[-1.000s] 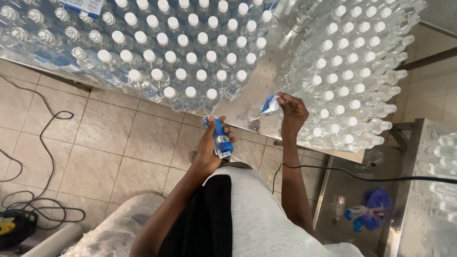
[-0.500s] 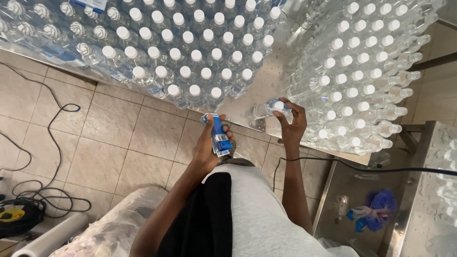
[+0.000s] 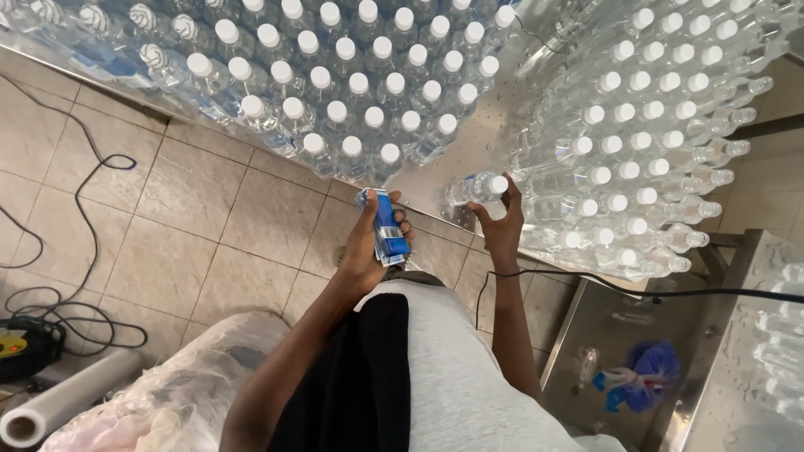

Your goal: Manually applying adhesive labels to plastic water bottles and organizing them on a production table.

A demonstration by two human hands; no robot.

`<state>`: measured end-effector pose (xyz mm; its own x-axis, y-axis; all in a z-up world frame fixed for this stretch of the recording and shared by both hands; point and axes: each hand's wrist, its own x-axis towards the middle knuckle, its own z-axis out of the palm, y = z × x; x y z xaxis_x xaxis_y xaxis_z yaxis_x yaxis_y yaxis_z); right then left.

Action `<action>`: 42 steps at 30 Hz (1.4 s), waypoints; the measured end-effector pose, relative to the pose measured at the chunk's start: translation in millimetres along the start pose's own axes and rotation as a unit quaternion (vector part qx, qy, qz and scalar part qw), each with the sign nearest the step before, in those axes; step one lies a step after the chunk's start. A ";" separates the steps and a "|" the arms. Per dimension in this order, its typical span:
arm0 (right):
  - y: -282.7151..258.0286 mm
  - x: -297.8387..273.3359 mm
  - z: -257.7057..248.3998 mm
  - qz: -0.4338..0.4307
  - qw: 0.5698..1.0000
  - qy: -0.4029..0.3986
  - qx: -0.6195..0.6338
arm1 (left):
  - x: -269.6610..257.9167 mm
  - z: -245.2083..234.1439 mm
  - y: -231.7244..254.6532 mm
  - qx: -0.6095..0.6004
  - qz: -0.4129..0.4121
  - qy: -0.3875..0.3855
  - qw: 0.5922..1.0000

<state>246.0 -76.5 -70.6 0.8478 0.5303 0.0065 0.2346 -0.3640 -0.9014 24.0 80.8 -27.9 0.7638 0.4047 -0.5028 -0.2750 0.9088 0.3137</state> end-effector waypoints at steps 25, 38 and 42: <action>63.4 4.6 60.6 0.115 0.992 -0.027 -0.032 | -32.6 -3.0 12.4 -0.001 0.040 0.002 0.999; 16.9 -8.8 131.2 -0.010 0.993 -0.058 0.102 | -45.5 -1.9 12.1 -0.026 0.061 -0.027 0.997; -59.1 -49.0 78.3 -0.066 0.985 -0.119 0.109 | -42.4 -7.7 11.3 -0.040 0.082 0.010 0.996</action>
<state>153.4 -21.0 -51.6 0.6754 0.7356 0.0525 0.2069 -0.1207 -0.9709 -16.0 74.7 -9.2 0.6924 0.5502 -0.4667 -0.4417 0.8348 0.3286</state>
